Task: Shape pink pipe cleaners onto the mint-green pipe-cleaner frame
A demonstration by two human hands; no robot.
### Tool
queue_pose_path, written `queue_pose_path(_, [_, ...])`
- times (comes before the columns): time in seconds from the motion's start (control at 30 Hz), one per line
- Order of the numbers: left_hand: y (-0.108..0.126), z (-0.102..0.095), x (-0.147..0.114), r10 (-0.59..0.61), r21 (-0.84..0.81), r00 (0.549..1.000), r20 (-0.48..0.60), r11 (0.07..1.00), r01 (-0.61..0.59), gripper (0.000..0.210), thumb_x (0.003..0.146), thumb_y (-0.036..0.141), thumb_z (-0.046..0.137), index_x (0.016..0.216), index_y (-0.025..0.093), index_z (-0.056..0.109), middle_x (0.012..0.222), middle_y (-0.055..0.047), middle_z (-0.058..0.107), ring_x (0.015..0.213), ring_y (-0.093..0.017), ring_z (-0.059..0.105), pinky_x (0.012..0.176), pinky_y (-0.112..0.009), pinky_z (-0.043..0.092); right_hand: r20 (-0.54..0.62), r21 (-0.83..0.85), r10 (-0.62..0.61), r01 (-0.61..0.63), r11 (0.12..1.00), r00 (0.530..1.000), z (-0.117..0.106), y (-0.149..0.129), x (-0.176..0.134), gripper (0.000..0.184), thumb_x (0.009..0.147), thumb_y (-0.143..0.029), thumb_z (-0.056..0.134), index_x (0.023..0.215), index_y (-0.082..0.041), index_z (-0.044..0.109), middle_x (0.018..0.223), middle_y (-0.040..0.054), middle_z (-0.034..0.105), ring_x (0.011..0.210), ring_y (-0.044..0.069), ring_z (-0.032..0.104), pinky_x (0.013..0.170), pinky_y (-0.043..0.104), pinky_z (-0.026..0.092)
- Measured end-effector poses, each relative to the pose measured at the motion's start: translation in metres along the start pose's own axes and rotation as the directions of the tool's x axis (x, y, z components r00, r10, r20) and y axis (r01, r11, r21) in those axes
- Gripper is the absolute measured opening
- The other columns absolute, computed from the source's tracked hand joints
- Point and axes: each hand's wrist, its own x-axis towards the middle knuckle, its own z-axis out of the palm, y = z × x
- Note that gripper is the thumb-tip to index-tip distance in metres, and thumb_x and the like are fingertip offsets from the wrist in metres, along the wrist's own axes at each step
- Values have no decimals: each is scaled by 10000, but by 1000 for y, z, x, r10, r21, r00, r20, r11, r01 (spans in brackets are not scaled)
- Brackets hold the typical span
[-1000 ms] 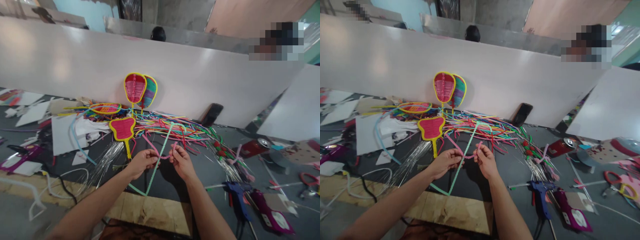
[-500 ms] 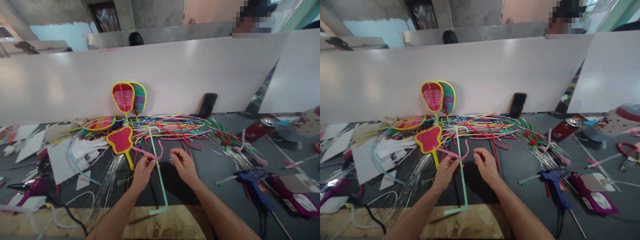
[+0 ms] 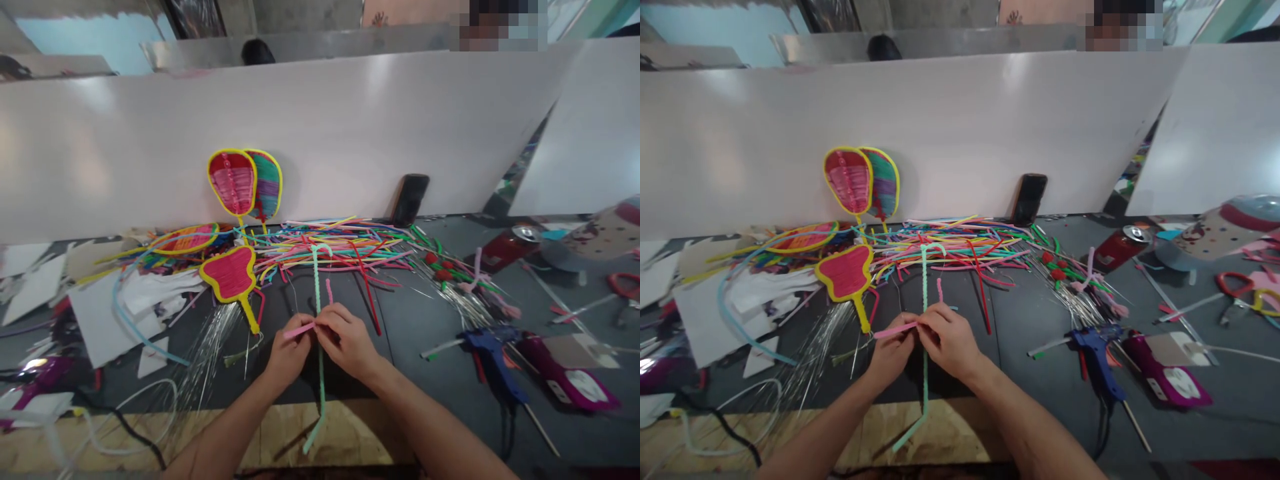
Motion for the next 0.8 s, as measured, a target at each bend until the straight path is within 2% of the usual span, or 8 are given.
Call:
queue_pose_path(0.1, [3,1,0,-22,-68,1000,-8,997,22,60,755,213,577,794,205,622,749,3,617,706,-149,547,683,-242,421,-18,-10,13,-13,1000,1000,0,1,-1,124,824,-166,525,886,-215,620,829,56,606,745,164,560,674,275,451])
queue_pose_path(0.2, [6,2,1,-112,-273,994,18,956,112,92,739,253,633,796,189,602,732,7,615,681,-130,560,666,-236,431,-57,-8,57,-58,998,997,0,3,-3,120,838,-157,504,895,-214,592,840,55,620,759,166,573,694,286,454])
queue_pose_path(0.33, [7,2,2,-244,-604,964,109,754,259,249,661,254,738,813,174,558,655,24,617,600,-107,583,611,-217,445,-108,61,74,-68,996,991,2,3,-4,122,836,-148,502,884,-220,589,864,56,633,809,179,592,738,312,464])
queue_pose_path(0.43, [7,0,3,-270,-745,950,159,599,295,289,632,187,767,825,162,553,679,19,635,597,-94,599,602,-200,463,-140,62,18,-10,998,990,1,-1,-4,117,815,-139,529,861,-230,585,838,48,634,805,184,594,738,327,471])
queue_pose_path(0.57, [9,-5,3,-291,-826,927,239,441,351,331,606,91,772,861,151,570,727,16,632,638,-90,611,641,-216,508,-175,11,-35,38,999,984,0,-5,-3,122,796,-112,545,818,-228,575,808,36,623,769,168,593,700,318,480])
queue_pose_path(0.63, [10,-6,3,-309,-835,904,296,376,403,384,592,66,774,911,153,578,745,10,635,657,-105,624,639,-241,528,-181,40,-21,28,999,983,2,-4,-3,109,794,-115,553,807,-220,579,809,35,615,772,165,591,698,317,482])
queue_pose_path(0.73, [12,-7,2,-324,-826,868,376,307,473,456,567,54,788,968,147,591,717,6,644,632,-113,631,614,-253,544,-209,205,111,-68,976,972,6,1,-4,73,804,-148,564,805,-214,594,825,35,603,794,163,588,714,317,483])
queue_pose_path(0.8, [13,-7,1,-320,-813,852,413,291,504,411,563,69,797,919,135,602,682,-1,651,606,-113,631,605,-250,548,-193,342,229,-153,927,954,9,4,-5,48,810,-180,574,800,-215,605,829,29,599,795,159,587,702,307,484])
